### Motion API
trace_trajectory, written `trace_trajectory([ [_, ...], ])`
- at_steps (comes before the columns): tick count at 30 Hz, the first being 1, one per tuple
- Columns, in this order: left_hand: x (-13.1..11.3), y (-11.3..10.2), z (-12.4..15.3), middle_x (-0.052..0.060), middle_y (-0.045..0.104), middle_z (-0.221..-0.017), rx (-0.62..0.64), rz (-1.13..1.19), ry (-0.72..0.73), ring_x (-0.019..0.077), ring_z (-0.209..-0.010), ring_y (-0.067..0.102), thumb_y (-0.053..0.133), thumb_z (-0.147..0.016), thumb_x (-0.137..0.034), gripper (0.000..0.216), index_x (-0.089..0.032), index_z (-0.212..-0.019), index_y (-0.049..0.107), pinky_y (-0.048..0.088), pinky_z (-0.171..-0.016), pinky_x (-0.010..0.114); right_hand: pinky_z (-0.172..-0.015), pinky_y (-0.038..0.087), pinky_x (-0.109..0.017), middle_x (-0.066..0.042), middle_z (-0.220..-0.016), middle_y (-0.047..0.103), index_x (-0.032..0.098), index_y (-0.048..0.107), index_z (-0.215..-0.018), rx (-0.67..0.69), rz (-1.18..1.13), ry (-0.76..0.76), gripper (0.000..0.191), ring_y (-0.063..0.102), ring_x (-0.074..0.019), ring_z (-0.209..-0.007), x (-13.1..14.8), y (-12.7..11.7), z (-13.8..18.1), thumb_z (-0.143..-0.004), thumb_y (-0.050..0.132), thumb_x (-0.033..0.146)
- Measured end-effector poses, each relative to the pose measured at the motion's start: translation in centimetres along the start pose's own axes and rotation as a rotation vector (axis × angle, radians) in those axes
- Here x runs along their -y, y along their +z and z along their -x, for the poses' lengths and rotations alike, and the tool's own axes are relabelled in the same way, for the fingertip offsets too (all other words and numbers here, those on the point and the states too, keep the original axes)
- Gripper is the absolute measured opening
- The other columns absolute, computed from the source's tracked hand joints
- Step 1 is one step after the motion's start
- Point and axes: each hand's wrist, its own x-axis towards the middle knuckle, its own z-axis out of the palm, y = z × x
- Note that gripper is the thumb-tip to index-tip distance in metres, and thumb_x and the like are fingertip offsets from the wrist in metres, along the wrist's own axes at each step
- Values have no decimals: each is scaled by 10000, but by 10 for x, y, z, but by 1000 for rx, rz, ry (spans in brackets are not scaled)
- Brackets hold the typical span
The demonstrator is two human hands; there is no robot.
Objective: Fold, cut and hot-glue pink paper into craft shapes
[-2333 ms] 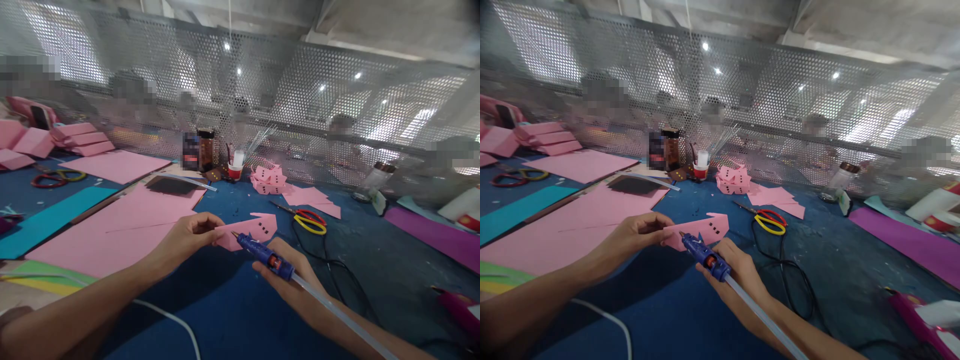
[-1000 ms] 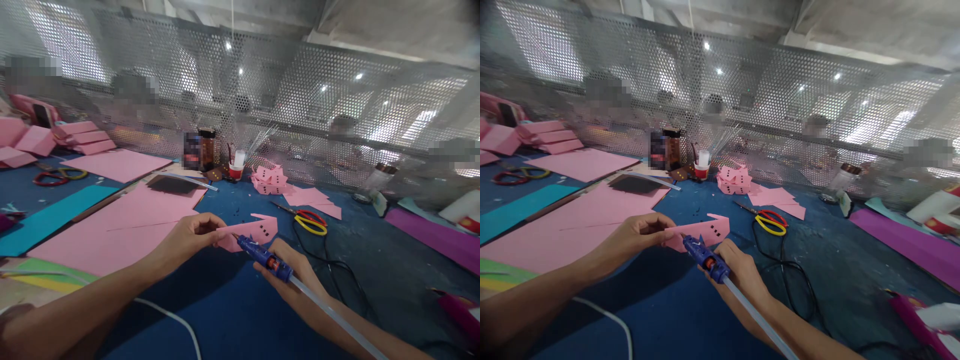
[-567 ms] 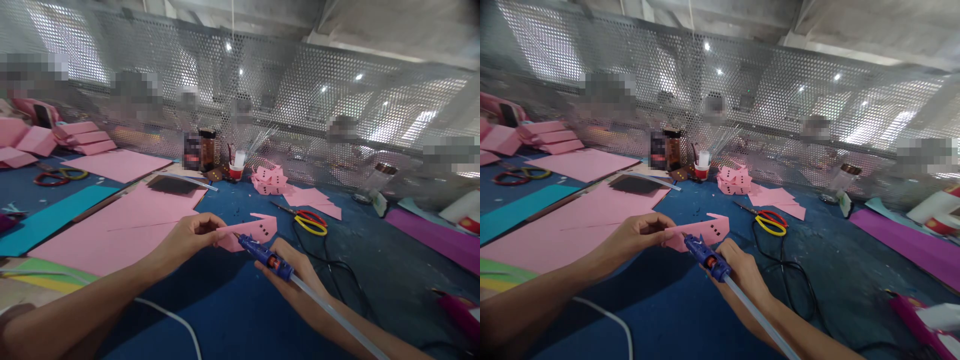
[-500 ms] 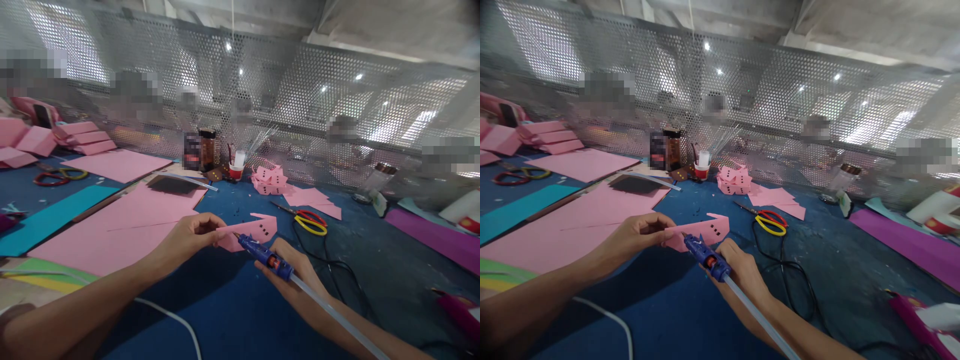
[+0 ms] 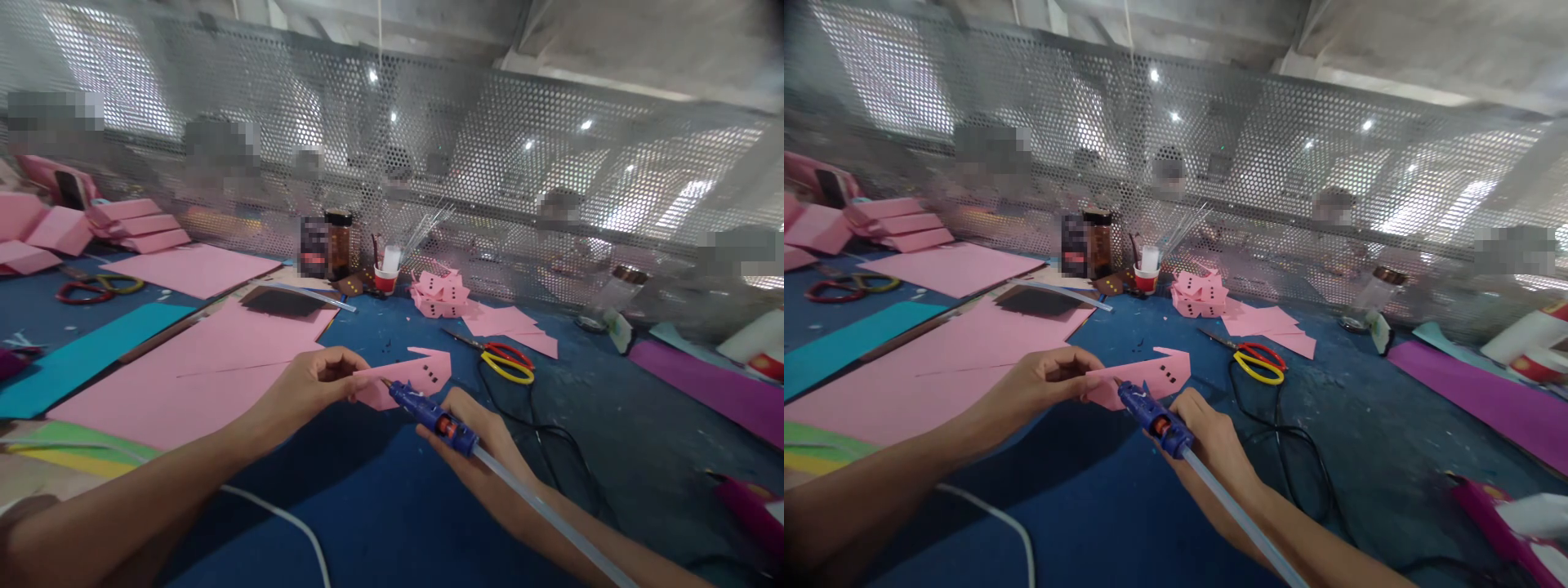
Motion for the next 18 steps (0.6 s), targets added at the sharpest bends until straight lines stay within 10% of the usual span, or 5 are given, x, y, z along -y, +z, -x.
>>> trace_trajectory([
  [10, 3, -3, -2, 24, 691, -835, 4, 45, 6, 164, -748, 592, 732, -831, -462, 298, -182, -930, 708, 460, -703, 294, -671, 422, -243, 17, -866, 569, 215, 587, -914, 17, -218, 21, 213, 499, -135, -756, 5, -2, 1, -946, 626, 421],
  [18, -3, -6, -1, 24, 643, -819, -28, 181, -43, 148, -753, 539, 727, -849, -405, 243, -166, -880, 699, 432, -704, 277, -524, 439, -243, 15, -706, 613, 182, 662, -933, 21, -393, 386, 409, 541, -117, -568, -4, 5, -8, -831, 710, 575],
])
